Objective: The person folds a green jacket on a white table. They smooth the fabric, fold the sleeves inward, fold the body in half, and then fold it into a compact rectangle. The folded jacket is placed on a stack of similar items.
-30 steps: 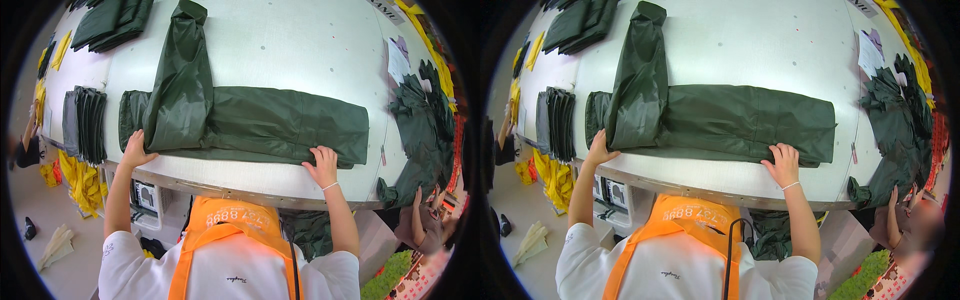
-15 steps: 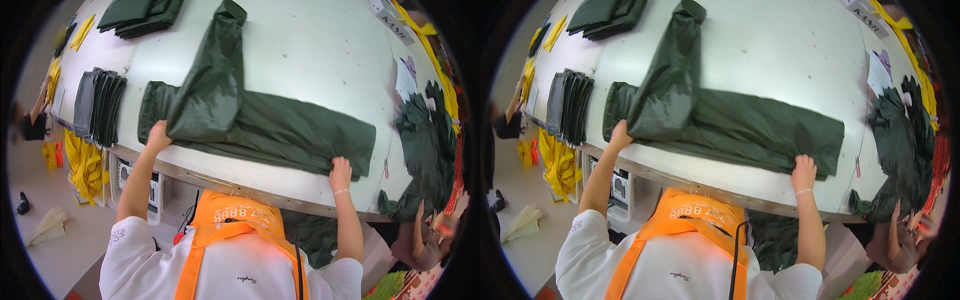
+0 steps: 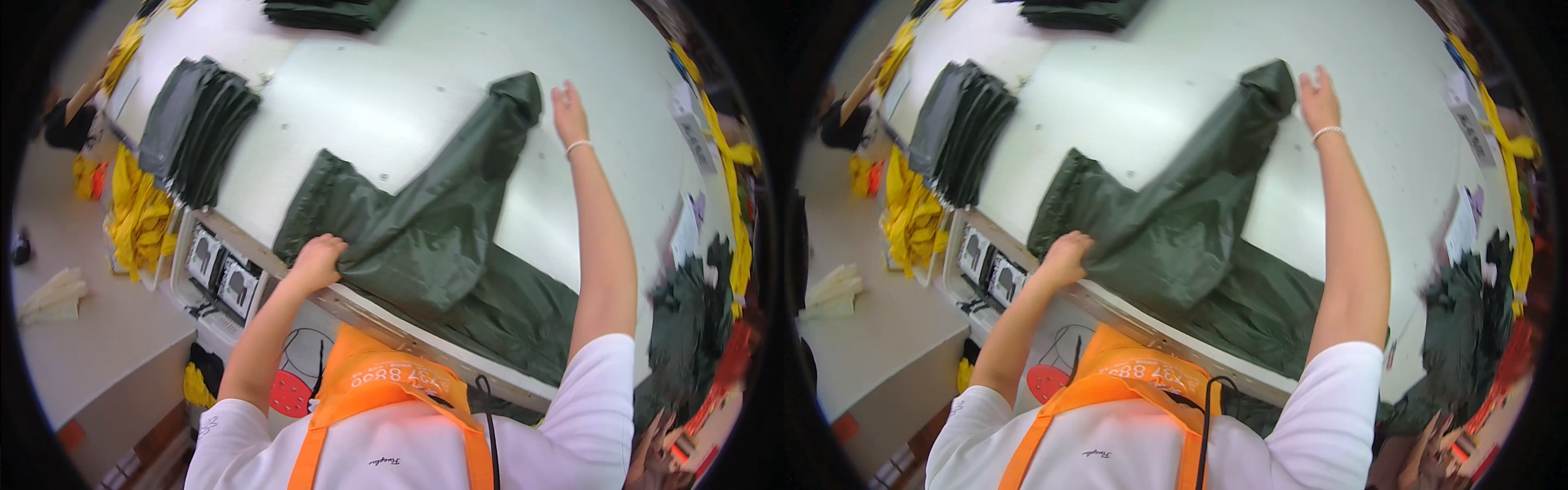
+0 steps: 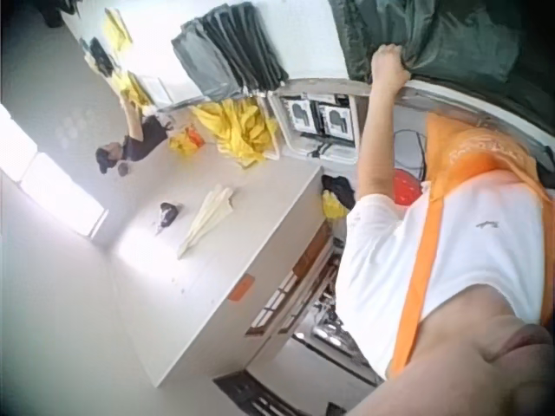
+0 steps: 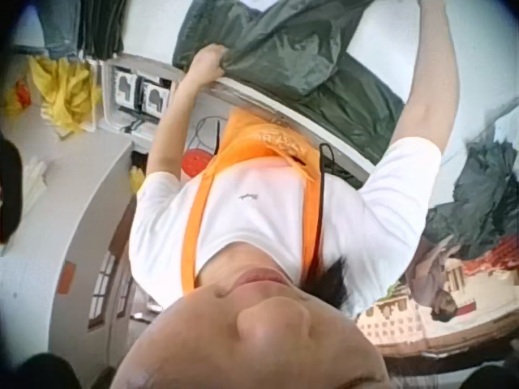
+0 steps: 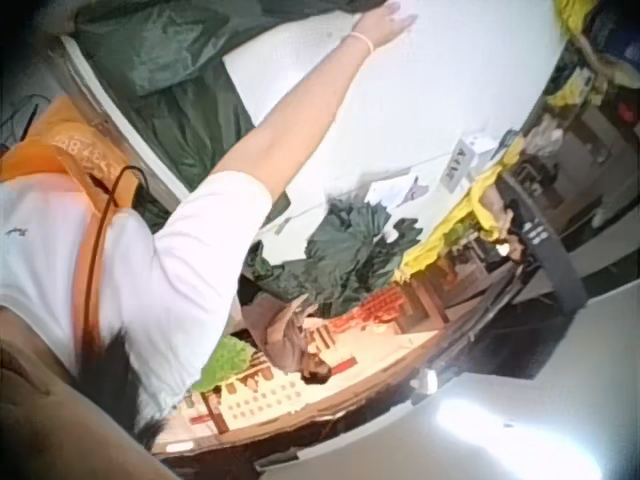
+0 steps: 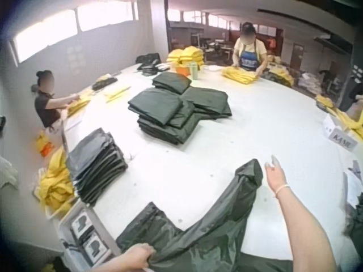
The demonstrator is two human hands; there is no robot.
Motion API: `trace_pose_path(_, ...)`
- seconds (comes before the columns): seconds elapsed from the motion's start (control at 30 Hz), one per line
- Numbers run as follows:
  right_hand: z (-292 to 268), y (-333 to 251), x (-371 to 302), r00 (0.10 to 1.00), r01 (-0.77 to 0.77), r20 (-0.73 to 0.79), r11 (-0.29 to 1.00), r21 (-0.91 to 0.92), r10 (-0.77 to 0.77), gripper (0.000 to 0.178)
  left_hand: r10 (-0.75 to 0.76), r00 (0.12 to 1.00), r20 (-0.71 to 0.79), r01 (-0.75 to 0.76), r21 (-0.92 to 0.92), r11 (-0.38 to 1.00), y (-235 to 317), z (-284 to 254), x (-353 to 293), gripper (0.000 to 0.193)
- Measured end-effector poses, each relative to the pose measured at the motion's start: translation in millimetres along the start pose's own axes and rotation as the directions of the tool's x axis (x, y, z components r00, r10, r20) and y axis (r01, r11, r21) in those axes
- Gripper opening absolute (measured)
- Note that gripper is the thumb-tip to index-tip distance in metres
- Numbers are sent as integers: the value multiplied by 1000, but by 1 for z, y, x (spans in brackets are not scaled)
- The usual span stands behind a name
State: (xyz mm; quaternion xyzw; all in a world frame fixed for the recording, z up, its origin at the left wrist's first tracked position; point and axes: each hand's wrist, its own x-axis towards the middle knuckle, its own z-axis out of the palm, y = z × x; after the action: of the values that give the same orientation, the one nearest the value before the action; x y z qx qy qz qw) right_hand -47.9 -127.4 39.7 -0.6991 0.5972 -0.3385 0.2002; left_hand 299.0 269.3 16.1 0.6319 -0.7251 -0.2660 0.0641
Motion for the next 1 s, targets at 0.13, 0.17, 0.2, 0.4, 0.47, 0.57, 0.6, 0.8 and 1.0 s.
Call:
trace_pose_path(0.13, 18, 27, 50, 924, -229, 316, 973, 9, 214, 74, 40, 999, -10, -41, -120, 992, -4, -6, 5, 33)
trace_pose_path(0.17, 13, 27, 42, 920, -136, 361, 988, -74, 154, 64, 38, 999, -17, -40, -162, 986, -5, -7, 4, 32)
trace_pose_path(0.2, -8, 7, 32, 890, -34, 432, 967, -251, 143, 54, 30, 999, -22, -33, -210, 977, -6, -6, 0, 31)
trace_pose_path(0.4, -285, 32, -116, 875, 267, -373, 950, -162, -309, 28, 2, 991, -133, -30, -212, 977, -4, -21, 0, 22)
trace_pose_path(0.47, -374, 13, -210, 765, 91, -609, 972, -218, -209, 27, 107, 968, -225, -149, -175, 973, -9, -21, 7, 19)
trace_pose_path(0.57, -424, 8, -340, 679, -109, -734, 990, -88, 9, 26, 182, 946, -269, -251, -251, 935, -6, -25, 21, 21)
trace_pose_path(0.6, -426, 5, -377, 661, -156, -746, 988, -25, 85, 26, 219, 935, -280, -296, -269, 917, -5, -28, 29, 22)
trace_pose_path(0.8, -423, -19, -470, 612, -227, -743, 960, 161, 270, 25, 202, 887, -414, -284, -145, 948, -6, -60, 64, 68)
trace_pose_path(1.0, -429, -49, -481, 569, -151, -793, 976, 158, 216, 25, -210, 920, -330, 101, -319, 943, -48, -25, 139, 33)
